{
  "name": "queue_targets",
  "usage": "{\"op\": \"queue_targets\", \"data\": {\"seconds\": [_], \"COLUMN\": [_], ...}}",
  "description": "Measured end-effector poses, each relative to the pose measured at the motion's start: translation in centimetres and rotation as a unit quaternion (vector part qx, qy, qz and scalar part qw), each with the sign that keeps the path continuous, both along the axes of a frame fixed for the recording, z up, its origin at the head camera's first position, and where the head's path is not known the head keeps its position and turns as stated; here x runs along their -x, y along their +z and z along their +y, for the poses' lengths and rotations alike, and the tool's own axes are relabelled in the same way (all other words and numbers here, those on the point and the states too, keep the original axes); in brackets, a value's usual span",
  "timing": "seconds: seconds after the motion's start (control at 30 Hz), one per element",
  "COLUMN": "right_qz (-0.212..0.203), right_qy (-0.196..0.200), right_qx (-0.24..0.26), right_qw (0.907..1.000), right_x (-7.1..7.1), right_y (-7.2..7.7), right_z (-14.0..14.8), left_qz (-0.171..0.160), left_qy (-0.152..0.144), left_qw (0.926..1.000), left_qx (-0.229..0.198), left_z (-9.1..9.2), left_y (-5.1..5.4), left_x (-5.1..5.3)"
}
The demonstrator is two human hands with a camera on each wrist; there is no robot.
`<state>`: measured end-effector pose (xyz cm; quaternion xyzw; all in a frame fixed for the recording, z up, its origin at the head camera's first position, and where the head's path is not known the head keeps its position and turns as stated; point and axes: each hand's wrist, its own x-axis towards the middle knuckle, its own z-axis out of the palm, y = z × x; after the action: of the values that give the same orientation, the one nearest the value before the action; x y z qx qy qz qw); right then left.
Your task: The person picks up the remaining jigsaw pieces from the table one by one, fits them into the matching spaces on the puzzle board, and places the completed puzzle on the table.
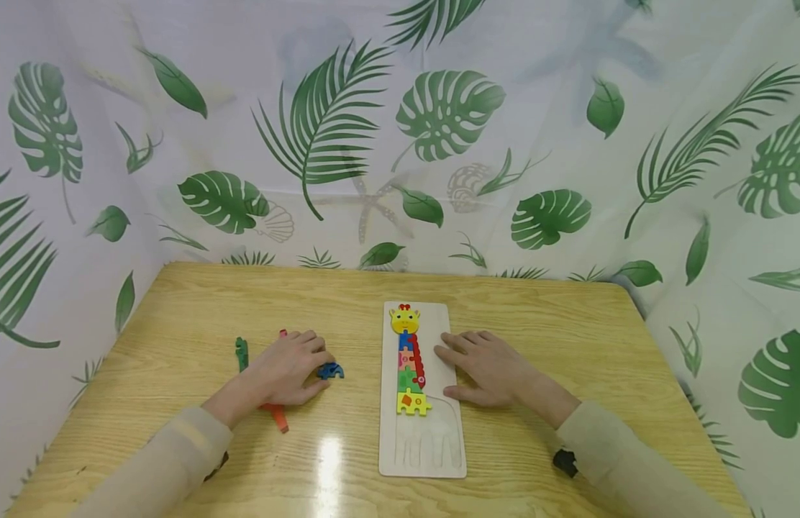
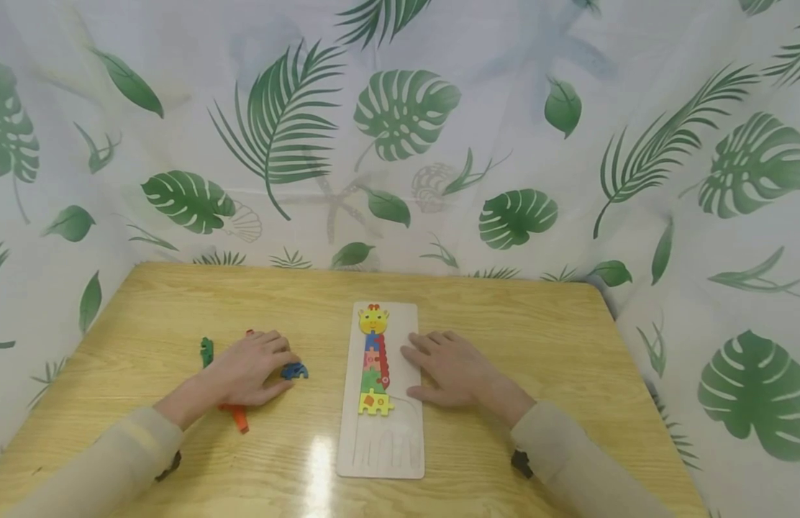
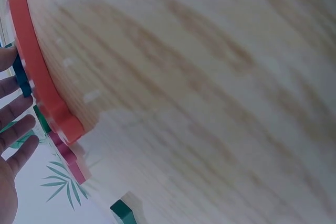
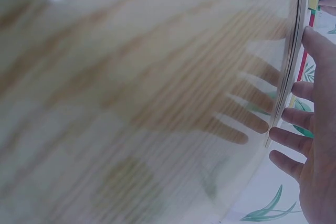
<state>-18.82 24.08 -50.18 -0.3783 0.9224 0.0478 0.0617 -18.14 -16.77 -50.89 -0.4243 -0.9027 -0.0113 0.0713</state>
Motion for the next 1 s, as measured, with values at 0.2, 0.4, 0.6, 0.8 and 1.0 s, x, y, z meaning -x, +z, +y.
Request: {"op": "queue_targets", "data": {"seconds": [0.2,0.4,0.6,0.8,1.0], "right_qz": [0.008,0.007,0.01,0.007,0.009], "right_qy": [0.007,0.014,0.015,0.002,-0.006], "right_qx": [0.004,0.006,0.006,0.014,0.018], "right_qw": [0.9999,0.9999,0.9998,0.9999,0.9998], "right_x": [0.2,0.5,0.7,0.7,0.8], "right_y": [0.1,0.3,0.8,0.6,0.5], "right_z": [-0.2,-0.2,-0.2,0.1,0.1], "left_qz": [0.003,0.008,0.007,-0.011,-0.02], "left_qy": [0.003,0.004,0.003,-0.001,0.0], "left_qw": [1.0,0.9999,0.9999,0.9997,0.9995], "left_qx": [-0.004,-0.006,-0.015,-0.024,-0.025], "left_z": [-0.1,0.0,0.4,1.1,1.8], "left_y": [0.0,0.0,0.2,0.6,0.4], "left_x": [-0.1,-0.1,-0.1,-0.5,-0.8]}}
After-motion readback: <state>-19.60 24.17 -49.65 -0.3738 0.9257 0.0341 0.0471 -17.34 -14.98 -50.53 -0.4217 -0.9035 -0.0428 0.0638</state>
